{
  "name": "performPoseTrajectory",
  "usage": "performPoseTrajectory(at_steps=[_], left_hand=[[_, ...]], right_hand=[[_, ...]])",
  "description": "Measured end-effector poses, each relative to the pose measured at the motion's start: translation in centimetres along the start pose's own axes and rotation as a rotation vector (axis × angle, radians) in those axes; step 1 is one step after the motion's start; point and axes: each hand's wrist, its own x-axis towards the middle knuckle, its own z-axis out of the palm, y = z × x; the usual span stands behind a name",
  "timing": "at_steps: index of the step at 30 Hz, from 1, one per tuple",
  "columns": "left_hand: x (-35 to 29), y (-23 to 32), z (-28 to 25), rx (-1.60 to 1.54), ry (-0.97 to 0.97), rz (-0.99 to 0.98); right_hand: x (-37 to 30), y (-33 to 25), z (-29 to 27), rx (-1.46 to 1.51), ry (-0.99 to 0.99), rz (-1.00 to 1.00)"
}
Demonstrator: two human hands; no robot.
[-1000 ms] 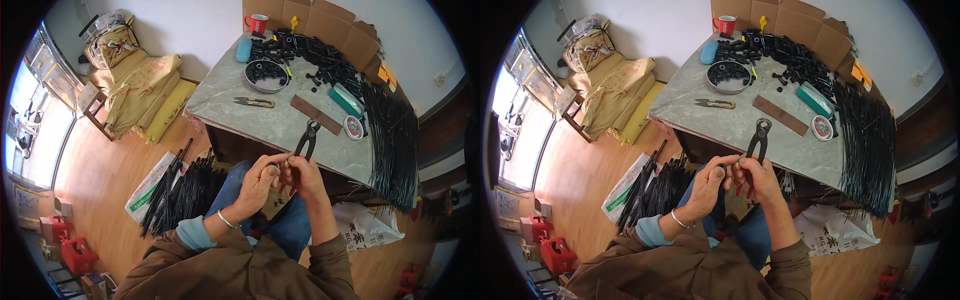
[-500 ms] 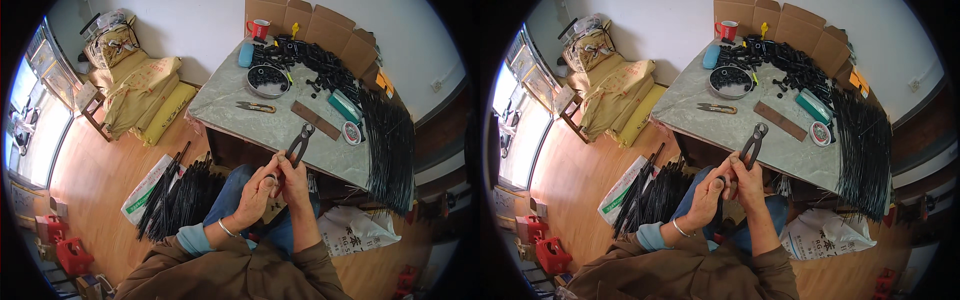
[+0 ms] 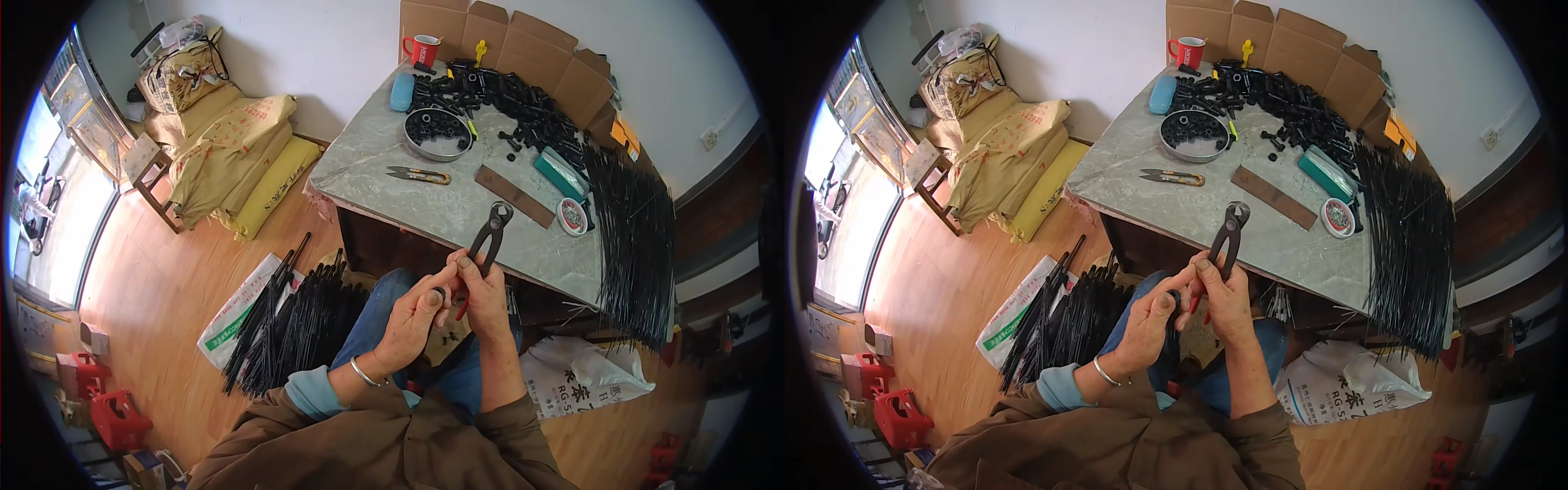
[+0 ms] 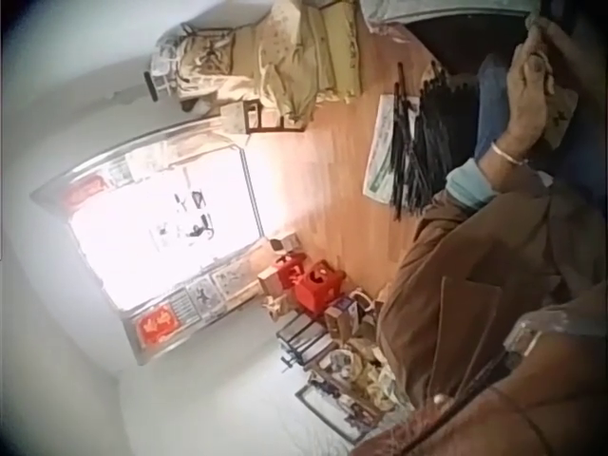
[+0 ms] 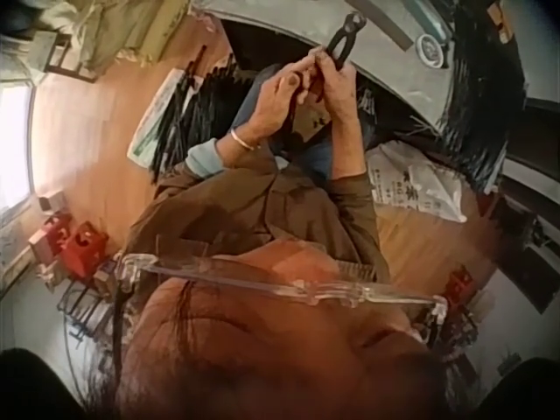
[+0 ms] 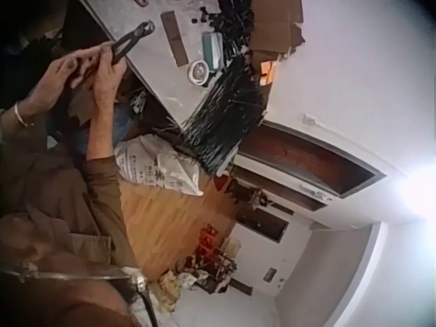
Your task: Assembling black wire bundles with plastic connectors and cutting excess wire.
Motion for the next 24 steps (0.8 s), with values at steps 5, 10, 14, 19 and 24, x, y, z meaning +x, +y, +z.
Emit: performPoseTrajectory(at_steps=[5, 10, 14, 19, 24], left_hand=[[0.7, 0.2, 0.0, 0.133, 0.15, 0.021], [0.9, -0.1, -0.3, 0.175, 0.153, 0.029], [1.2, 0.1, -0.5, 0.212, 0.146, 0.045], [1.1, 0.1, -0.6, 0.192, 0.15, -0.006], [1.1, 0.4, -0.2, 0.166, 0.15, -0.009]], right_hand=[[-0.3, 1.4, -0.9, 0.005, 0.018, -0.069], [-1.0, 1.5, 0.0, 0.054, -0.073, -0.053], [-1.1, 1.1, 0.3, -0.07, -0.01, -0.034], [-1.2, 1.4, 0.7, -0.184, -0.017, -0.13], [-1.4, 1.7, 0.8, -0.167, 0.026, -0.1]])
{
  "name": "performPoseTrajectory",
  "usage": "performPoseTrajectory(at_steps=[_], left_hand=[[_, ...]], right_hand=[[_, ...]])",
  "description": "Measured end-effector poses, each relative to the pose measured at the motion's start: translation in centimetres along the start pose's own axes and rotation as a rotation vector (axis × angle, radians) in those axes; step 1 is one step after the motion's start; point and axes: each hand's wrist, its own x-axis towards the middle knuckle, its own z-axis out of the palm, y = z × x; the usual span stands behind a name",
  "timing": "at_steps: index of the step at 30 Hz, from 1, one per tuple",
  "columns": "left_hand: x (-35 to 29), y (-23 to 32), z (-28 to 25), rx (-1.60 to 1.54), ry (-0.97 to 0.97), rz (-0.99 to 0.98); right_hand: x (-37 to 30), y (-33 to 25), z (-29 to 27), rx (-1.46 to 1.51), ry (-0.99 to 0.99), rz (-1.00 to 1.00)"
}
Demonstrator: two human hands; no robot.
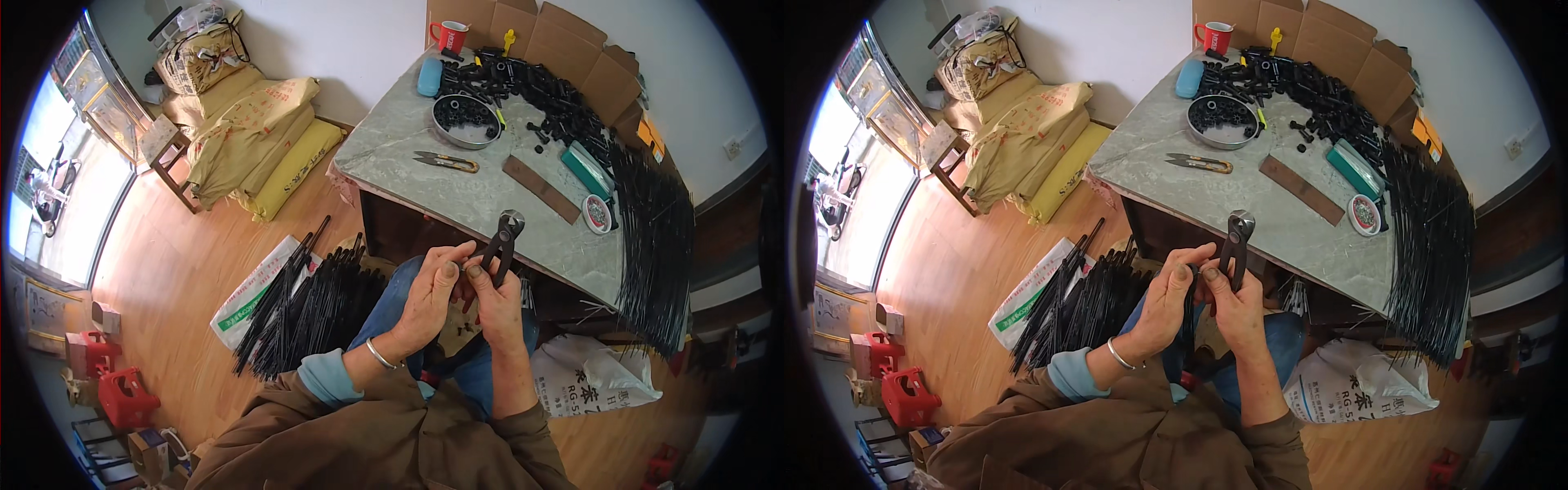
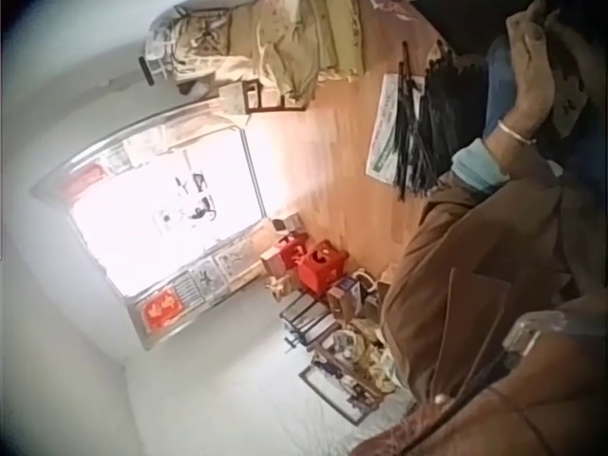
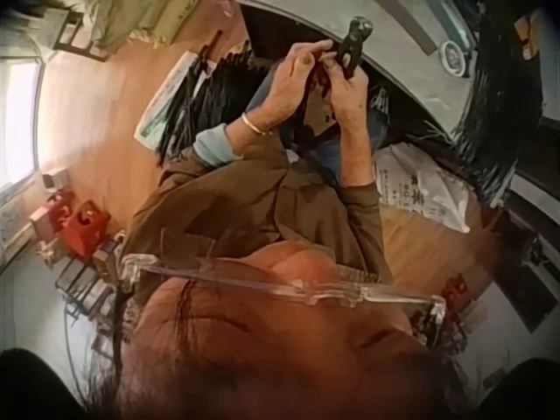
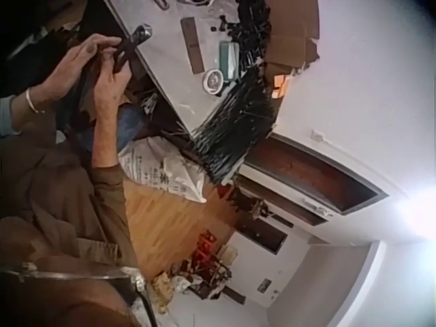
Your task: Assembling black wire bundles with plastic connectors and cutting excess wire.
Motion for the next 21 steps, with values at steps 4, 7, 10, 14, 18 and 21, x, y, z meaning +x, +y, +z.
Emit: performPoseTrajectory(at_steps=[4, 7, 10, 14, 18, 21], left_hand=[[-0.1, -0.5, 0.0, 0.017, 0.007, 0.001], [-0.1, -0.6, -0.1, -0.009, 0.001, -0.01], [-0.2, -0.6, 0.2, -0.035, 0.009, -0.012], [0.1, -1.9, 0.3, -0.064, 0.103, 0.073], [0.4, -0.7, -0.7, -0.189, 0.03, -0.052], [0.7, 0.1, -1.1, -0.218, 0.181, -0.265]], right_hand=[[-0.1, 0.0, 0.0, -0.012, 0.01, 0.021], [-0.1, 0.3, -0.1, -0.037, 0.033, 0.003], [-0.3, 0.0, 0.2, -0.015, 0.039, 0.006], [-1.5, 0.8, 2.0, -0.195, 0.189, -0.096], [-2.7, 0.5, 1.6, -0.57, 0.033, -0.31], [-2.0, -1.5, 0.5, -0.315, -0.254, 0.105]])
